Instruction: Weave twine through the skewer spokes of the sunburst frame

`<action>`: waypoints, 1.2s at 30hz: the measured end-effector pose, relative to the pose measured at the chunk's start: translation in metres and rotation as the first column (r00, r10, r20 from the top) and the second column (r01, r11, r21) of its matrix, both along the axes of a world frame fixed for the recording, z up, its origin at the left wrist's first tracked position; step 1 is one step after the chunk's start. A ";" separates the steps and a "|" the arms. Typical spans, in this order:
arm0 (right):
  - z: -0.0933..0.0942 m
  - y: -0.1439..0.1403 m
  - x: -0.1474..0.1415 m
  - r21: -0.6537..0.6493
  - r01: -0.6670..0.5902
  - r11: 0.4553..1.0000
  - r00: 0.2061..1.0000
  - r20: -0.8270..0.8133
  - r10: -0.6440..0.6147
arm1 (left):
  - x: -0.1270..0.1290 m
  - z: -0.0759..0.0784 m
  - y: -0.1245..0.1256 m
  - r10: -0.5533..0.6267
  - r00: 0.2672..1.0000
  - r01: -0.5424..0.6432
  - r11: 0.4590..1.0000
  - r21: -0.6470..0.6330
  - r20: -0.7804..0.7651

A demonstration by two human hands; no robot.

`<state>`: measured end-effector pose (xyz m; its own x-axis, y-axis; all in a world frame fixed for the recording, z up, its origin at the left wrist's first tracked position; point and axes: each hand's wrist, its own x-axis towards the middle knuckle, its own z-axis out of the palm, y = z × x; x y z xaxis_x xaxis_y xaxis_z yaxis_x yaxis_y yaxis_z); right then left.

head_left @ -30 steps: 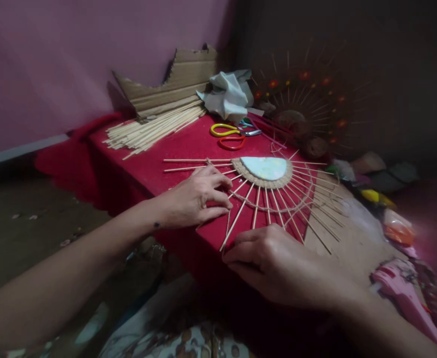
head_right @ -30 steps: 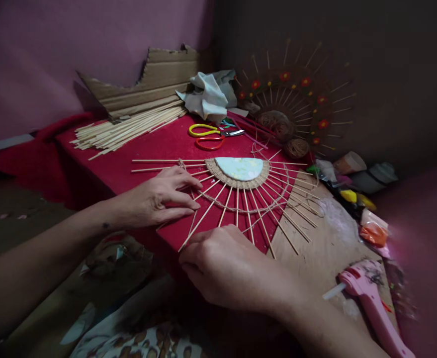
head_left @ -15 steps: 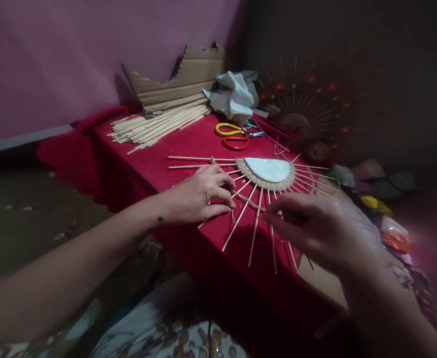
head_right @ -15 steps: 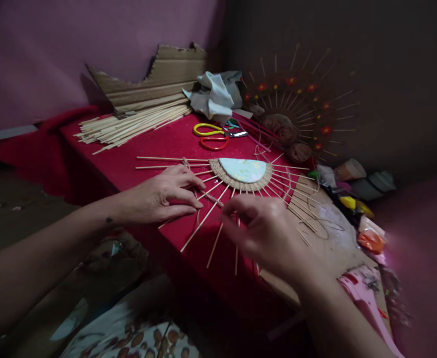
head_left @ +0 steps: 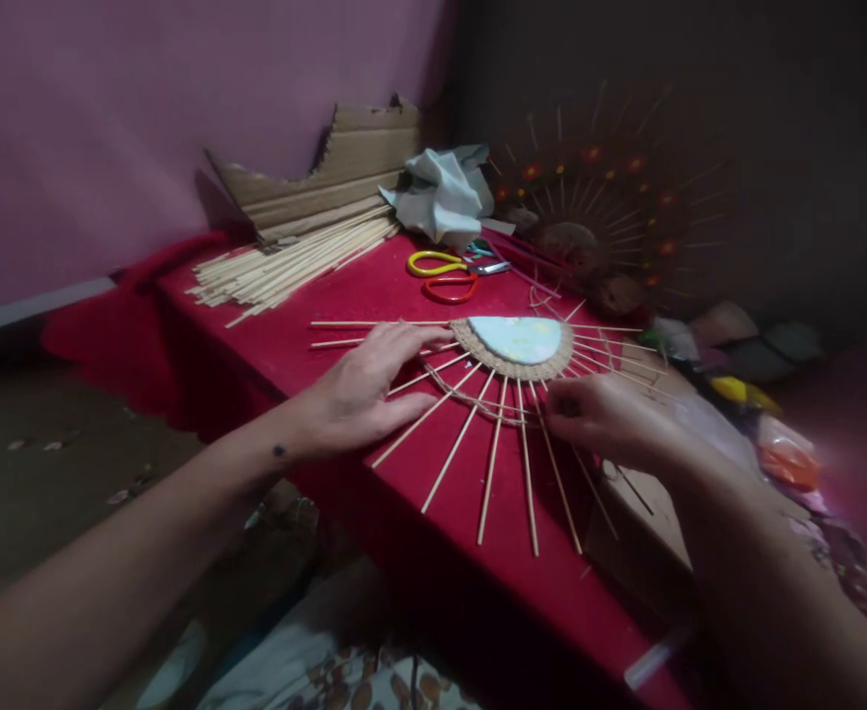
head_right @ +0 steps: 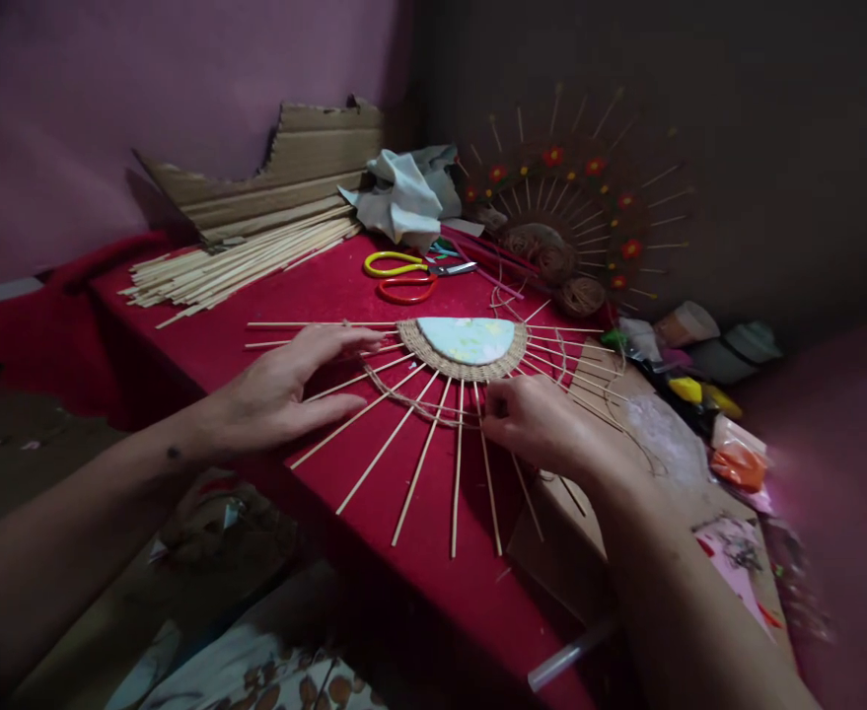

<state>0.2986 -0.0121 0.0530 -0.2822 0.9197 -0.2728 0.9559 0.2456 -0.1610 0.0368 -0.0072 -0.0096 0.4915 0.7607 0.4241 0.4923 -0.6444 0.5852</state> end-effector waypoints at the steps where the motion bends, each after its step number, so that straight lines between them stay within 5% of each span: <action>1: 0.000 0.000 0.001 -0.011 -0.003 1.000 1.000 0.002 0.003 | 0.000 -0.001 0.000 0.043 0.998 -0.042 0.999 -0.031 0.054; 6: 0.005 0.000 0.001 -0.043 0.012 0.999 1.000 0.000 -0.012 | 0.000 -0.004 -0.004 0.251 0.953 -0.232 0.964 -0.126 0.168; 12: 0.006 0.001 0.000 -0.048 0.008 0.999 1.000 -0.019 -0.008 | 0.003 0.000 -0.016 0.373 0.918 -0.390 0.911 0.135 0.134; 15: 0.005 0.001 0.000 -0.040 0.014 0.999 1.000 0.002 -0.014 | 0.005 -0.001 -0.021 0.392 0.903 -0.418 0.896 0.153 0.174; 19: 0.003 0.002 0.000 -0.042 0.016 0.999 1.000 0.014 -0.015 | 0.002 -0.004 -0.023 0.483 0.848 -0.527 0.808 0.263 0.217; 36: -0.005 0.004 0.001 -0.016 0.037 0.999 0.999 -0.005 -0.037 | -0.008 -0.022 -0.021 0.483 0.864 -0.502 0.803 0.323 0.142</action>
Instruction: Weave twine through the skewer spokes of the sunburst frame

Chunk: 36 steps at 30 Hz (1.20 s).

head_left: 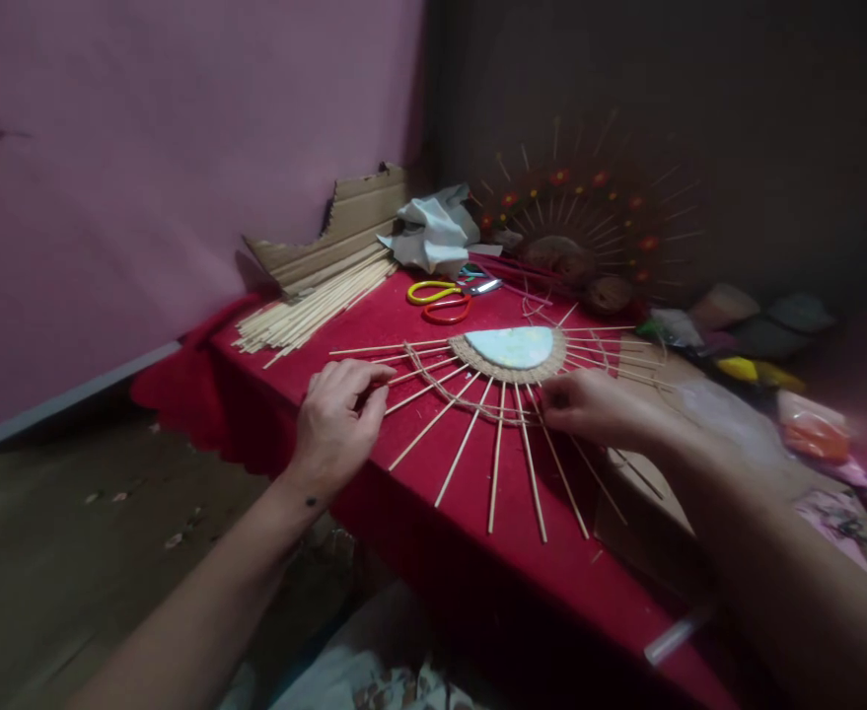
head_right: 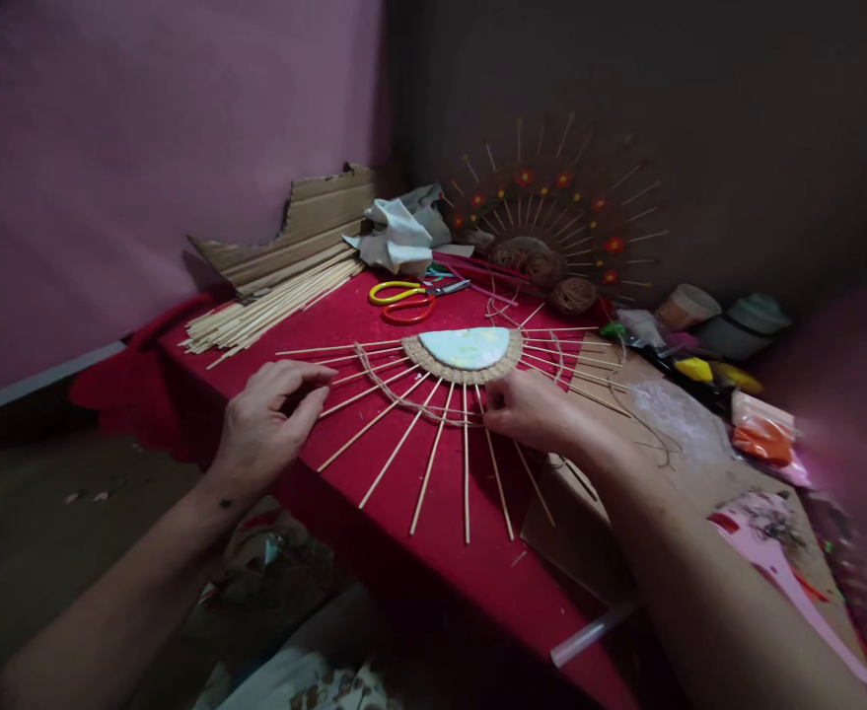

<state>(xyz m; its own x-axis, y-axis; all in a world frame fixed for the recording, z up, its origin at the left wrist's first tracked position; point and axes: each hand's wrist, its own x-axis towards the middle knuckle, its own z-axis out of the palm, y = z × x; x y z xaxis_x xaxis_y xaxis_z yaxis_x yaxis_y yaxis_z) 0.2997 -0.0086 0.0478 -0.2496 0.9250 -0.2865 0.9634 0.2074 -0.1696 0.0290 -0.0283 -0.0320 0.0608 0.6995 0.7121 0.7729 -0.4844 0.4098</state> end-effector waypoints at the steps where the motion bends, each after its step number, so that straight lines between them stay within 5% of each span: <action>1: -0.001 0.000 0.000 0.001 -0.004 1.000 1.000 0.001 0.004 | 0.000 0.000 -0.002 -0.007 1.000 0.007 1.000 0.022 -0.008; 8: -0.004 0.002 0.002 -0.022 -0.009 1.000 1.000 -0.005 0.009 | 0.001 -0.005 -0.016 -0.146 0.974 0.159 0.985 0.062 -0.175; 21: -0.002 0.003 0.000 -0.054 -0.005 0.999 1.000 0.023 0.006 | 0.001 -0.006 -0.016 -0.139 0.976 0.147 0.989 0.032 -0.168; 27: 0.002 0.000 0.001 -0.049 -0.023 0.999 1.000 -0.021 0.022 | 0.005 0.011 -0.022 -0.186 0.963 0.190 0.982 0.004 -0.195; 32: 0.007 -0.004 0.002 0.000 -0.053 0.999 0.998 -0.031 0.053 | 0.027 0.031 -0.023 -0.465 0.867 0.439 0.883 -0.166 -0.180; 36: 0.010 -0.012 0.007 0.016 -0.035 0.999 0.997 -0.066 0.036 | 0.041 0.032 -0.009 -0.541 0.823 0.496 0.833 -0.244 -0.174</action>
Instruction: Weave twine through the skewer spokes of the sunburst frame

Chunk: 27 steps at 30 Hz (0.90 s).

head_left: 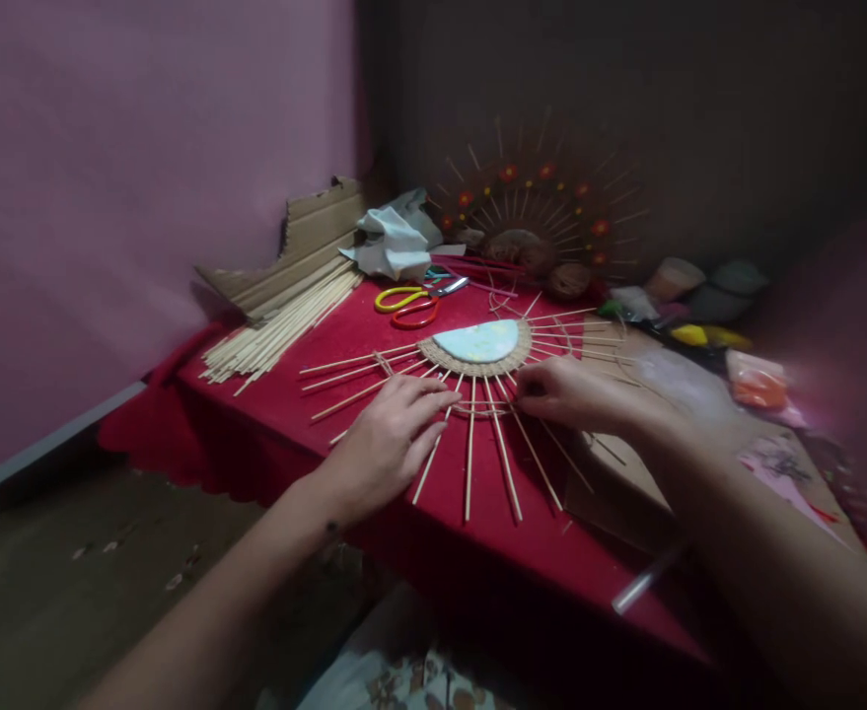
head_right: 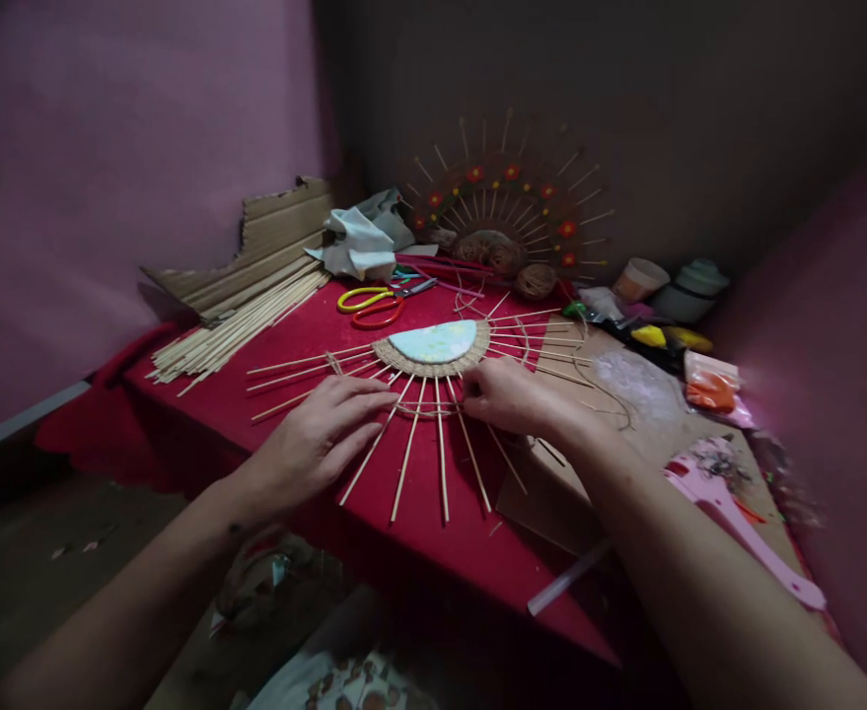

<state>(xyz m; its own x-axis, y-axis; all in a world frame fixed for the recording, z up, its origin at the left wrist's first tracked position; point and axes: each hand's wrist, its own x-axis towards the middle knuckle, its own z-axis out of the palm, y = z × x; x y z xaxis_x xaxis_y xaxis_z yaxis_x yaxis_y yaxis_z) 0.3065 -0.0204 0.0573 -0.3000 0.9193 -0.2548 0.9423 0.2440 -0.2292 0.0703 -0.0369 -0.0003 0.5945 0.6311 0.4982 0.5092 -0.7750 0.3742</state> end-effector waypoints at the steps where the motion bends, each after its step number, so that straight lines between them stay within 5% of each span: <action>1: 0.000 -0.003 0.001 0.012 0.010 1.000 1.000 -0.023 -0.009 | 0.002 -0.001 0.004 -0.001 1.000 0.001 1.000 -0.016 -0.005; 6: 0.001 -0.018 0.009 0.113 0.040 0.993 0.979 -0.201 -0.017 | 0.001 -0.005 0.017 -0.003 1.000 0.004 0.992 -0.122 0.007; 15: -0.002 -0.031 0.007 0.105 0.032 0.994 0.944 -0.330 0.004 | -0.006 -0.006 0.019 -0.019 0.997 0.036 0.970 -0.240 0.072; 21: 0.005 -0.045 -0.002 -0.050 -0.151 0.987 0.930 -0.347 0.124 | -0.004 -0.008 0.014 -0.077 0.997 0.072 0.984 -0.165 -0.020; 27: 0.000 -0.054 -0.015 -0.050 -0.228 0.972 0.915 -0.352 0.196 | -0.002 -0.012 0.012 -0.094 0.995 0.092 0.995 -0.046 -0.039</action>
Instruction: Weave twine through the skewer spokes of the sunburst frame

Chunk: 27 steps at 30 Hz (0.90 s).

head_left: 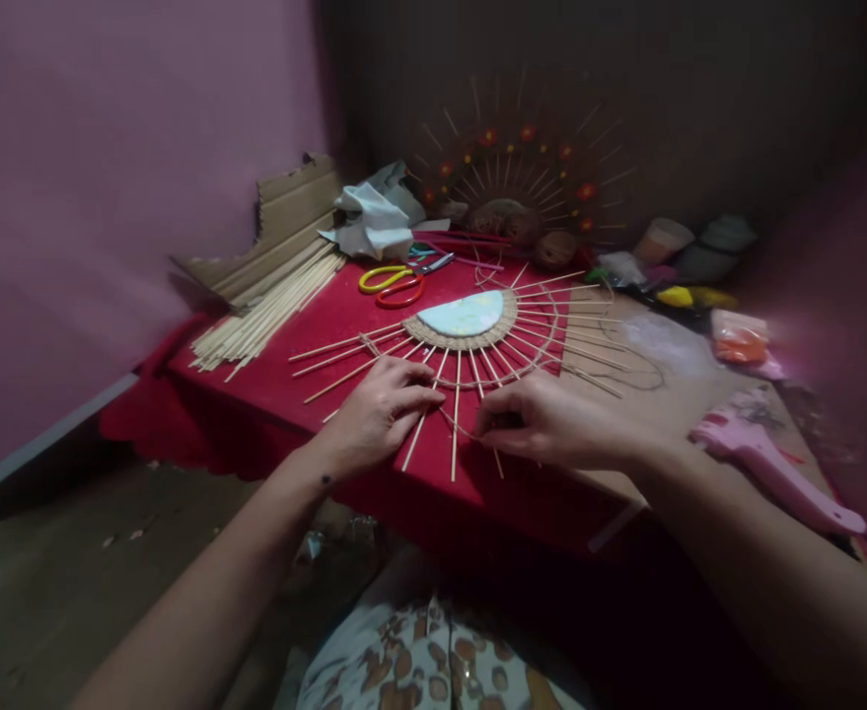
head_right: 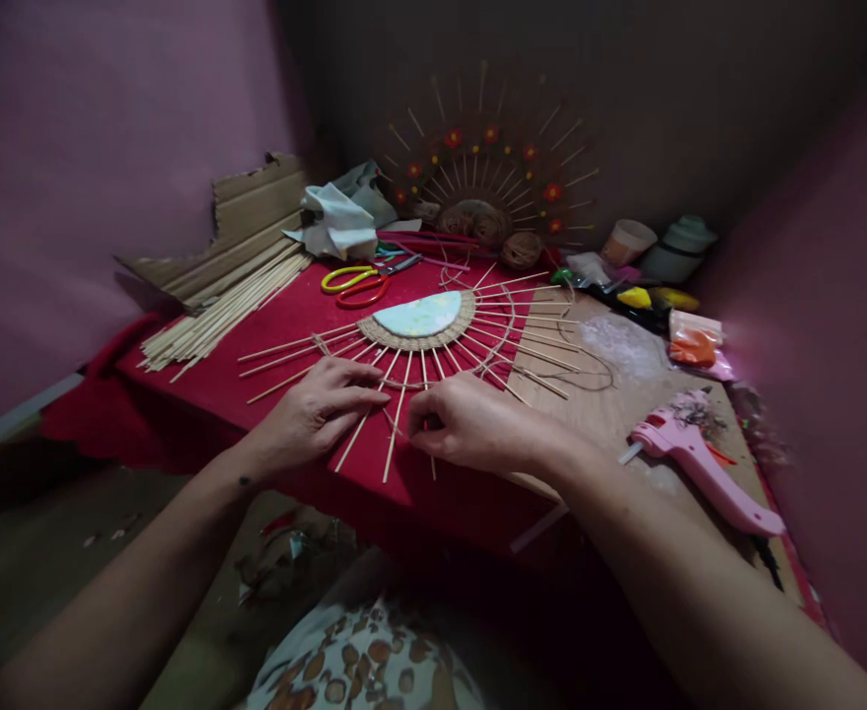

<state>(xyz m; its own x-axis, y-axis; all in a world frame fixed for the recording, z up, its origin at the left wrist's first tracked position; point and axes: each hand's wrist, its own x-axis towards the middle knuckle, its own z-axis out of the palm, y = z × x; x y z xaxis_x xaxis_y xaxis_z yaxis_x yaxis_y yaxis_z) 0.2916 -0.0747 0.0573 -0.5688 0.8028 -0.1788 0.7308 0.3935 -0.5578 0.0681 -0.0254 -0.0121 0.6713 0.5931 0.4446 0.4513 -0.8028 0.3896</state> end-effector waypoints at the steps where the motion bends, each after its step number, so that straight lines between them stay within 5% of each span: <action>1: -0.002 -0.002 -0.001 -0.006 -0.024 1.000 1.000 -0.020 0.024 | 0.000 0.000 -0.001 0.003 1.000 -0.003 1.000 0.015 0.002; 6: -0.012 -0.015 -0.010 0.033 -0.110 0.993 0.992 -0.064 0.112 | 0.002 0.002 -0.003 0.028 1.000 -0.028 1.000 0.002 0.011; 11: -0.020 -0.032 -0.022 0.239 -0.162 0.957 0.983 0.128 0.134 | 0.002 0.001 -0.001 0.026 0.999 -0.025 1.000 -0.007 0.024; 17: -0.035 -0.052 -0.027 0.494 -0.407 0.768 0.904 0.336 0.263 | 0.003 0.001 -0.001 0.035 0.999 -0.035 0.999 -0.020 0.023; 20: -0.043 -0.058 -0.023 0.568 -0.415 0.711 0.906 0.335 0.261 | 0.003 0.000 -0.001 0.037 0.999 -0.037 0.999 -0.008 0.030; 27: -0.048 -0.060 -0.007 0.626 -0.350 0.697 0.929 0.326 0.174 | 0.003 -0.002 0.001 0.030 0.999 -0.030 1.000 0.003 0.035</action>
